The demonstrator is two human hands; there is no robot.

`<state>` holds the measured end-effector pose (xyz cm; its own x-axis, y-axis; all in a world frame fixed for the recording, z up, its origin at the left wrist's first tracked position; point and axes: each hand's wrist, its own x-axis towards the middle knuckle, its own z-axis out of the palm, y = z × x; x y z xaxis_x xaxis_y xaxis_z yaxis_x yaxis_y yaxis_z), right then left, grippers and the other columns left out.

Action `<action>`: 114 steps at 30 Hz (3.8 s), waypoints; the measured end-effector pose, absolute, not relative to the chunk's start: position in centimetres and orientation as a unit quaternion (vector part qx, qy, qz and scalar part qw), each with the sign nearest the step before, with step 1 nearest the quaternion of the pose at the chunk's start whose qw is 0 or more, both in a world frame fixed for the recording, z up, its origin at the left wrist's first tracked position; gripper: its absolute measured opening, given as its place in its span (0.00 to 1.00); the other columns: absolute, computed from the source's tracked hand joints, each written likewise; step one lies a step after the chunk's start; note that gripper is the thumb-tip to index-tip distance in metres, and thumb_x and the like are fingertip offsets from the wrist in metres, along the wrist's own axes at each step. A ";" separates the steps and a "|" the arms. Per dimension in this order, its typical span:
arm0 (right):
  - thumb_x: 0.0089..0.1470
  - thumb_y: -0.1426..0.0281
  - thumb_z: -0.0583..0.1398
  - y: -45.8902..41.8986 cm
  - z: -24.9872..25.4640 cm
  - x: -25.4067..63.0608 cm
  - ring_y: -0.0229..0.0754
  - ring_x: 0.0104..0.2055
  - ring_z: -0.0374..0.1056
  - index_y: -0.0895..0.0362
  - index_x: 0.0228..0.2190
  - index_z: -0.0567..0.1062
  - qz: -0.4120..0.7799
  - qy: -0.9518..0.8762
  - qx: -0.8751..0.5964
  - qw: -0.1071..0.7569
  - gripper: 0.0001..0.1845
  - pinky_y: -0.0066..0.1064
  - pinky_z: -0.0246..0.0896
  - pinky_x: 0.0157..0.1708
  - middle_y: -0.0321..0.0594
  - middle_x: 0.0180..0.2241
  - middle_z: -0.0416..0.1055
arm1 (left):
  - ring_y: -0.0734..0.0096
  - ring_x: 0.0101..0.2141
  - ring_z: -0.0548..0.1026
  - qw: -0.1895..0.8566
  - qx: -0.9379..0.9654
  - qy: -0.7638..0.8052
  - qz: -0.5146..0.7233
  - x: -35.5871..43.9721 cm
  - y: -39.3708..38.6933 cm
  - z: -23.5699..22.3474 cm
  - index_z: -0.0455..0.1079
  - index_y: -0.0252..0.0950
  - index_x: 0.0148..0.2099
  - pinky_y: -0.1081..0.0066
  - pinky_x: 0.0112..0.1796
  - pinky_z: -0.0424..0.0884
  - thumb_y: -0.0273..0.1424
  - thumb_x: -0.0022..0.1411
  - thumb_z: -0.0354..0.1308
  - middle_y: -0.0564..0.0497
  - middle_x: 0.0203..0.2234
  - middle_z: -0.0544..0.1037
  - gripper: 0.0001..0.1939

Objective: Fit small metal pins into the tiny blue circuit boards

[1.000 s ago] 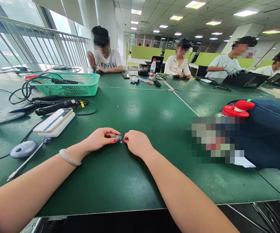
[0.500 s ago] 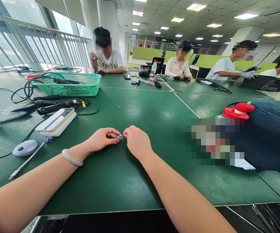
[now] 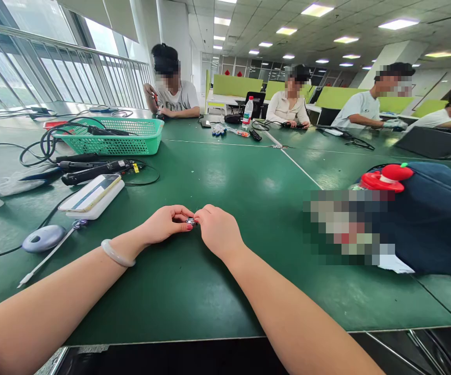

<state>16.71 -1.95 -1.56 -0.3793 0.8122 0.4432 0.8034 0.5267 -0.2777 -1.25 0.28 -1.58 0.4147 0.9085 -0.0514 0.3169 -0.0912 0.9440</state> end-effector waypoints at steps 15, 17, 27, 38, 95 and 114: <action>0.56 0.63 0.55 -2.1 -1.3 16.7 0.36 0.34 0.66 0.56 0.34 0.73 0.023 -0.826 -0.502 0.254 0.11 0.27 0.57 0.33 0.38 0.33 0.71 | 0.68 0.39 0.75 0.583 0.615 0.417 0.328 -1.1 0.1 -1.2 0.71 0.34 0.47 0.65 0.45 0.68 0.34 0.52 0.61 0.46 0.40 0.78 0.20; 0.55 0.63 0.56 -2.2 -1.3 16.4 0.36 0.34 0.65 0.56 0.32 0.73 0.010 -0.830 -0.498 0.251 0.10 0.27 0.56 0.32 0.38 0.32 0.70 | 0.70 0.39 0.74 0.623 0.593 0.393 0.325 -1.0 0.0 -1.1 0.71 0.34 0.48 0.66 0.46 0.68 0.35 0.54 0.60 0.46 0.41 0.77 0.19; 0.56 0.60 0.56 -2.4 -1.6 15.0 0.38 0.33 0.64 0.57 0.32 0.73 -0.035 -0.848 -0.478 0.226 0.13 0.29 0.54 0.32 0.39 0.31 0.69 | 0.76 0.32 0.75 0.667 0.539 0.395 0.329 -1.2 0.1 -0.9 0.70 0.31 0.42 0.69 0.42 0.70 0.28 0.51 0.62 0.48 0.32 0.77 0.14; 0.55 0.64 0.53 -0.1 -2.3 17.9 0.35 0.28 0.63 0.55 0.37 0.73 0.200 -0.786 -0.525 0.259 0.12 0.27 0.55 0.29 0.33 0.24 0.69 | 0.53 0.41 0.73 0.034 0.599 0.766 0.230 -9.9 4.0 0.0 0.73 0.38 0.39 0.61 0.40 0.67 0.32 0.52 0.56 0.43 0.36 0.78 0.11; 0.55 0.77 0.53 0.2 -3.1 17.0 0.37 0.37 0.66 0.55 0.34 0.77 0.127 -0.858 -0.440 0.232 0.13 0.30 0.60 0.41 0.39 0.33 0.71 | 0.69 0.34 0.74 0.241 0.742 0.564 0.270 -2.2 1.6 -1.3 0.73 0.41 0.43 0.71 0.37 0.67 0.29 0.59 0.46 0.52 0.33 0.78 0.16; 0.38 0.67 0.64 0.0 -2.4 15.8 0.37 0.27 0.69 0.58 0.28 0.72 0.527 -0.536 -0.422 0.506 0.12 0.33 0.67 0.33 0.38 0.27 0.75 | 0.68 0.32 0.75 0.322 0.721 0.501 0.353 -1.0 0.1 -0.9 0.73 0.41 0.47 0.70 0.37 0.70 0.34 0.50 0.60 0.52 0.31 0.79 0.20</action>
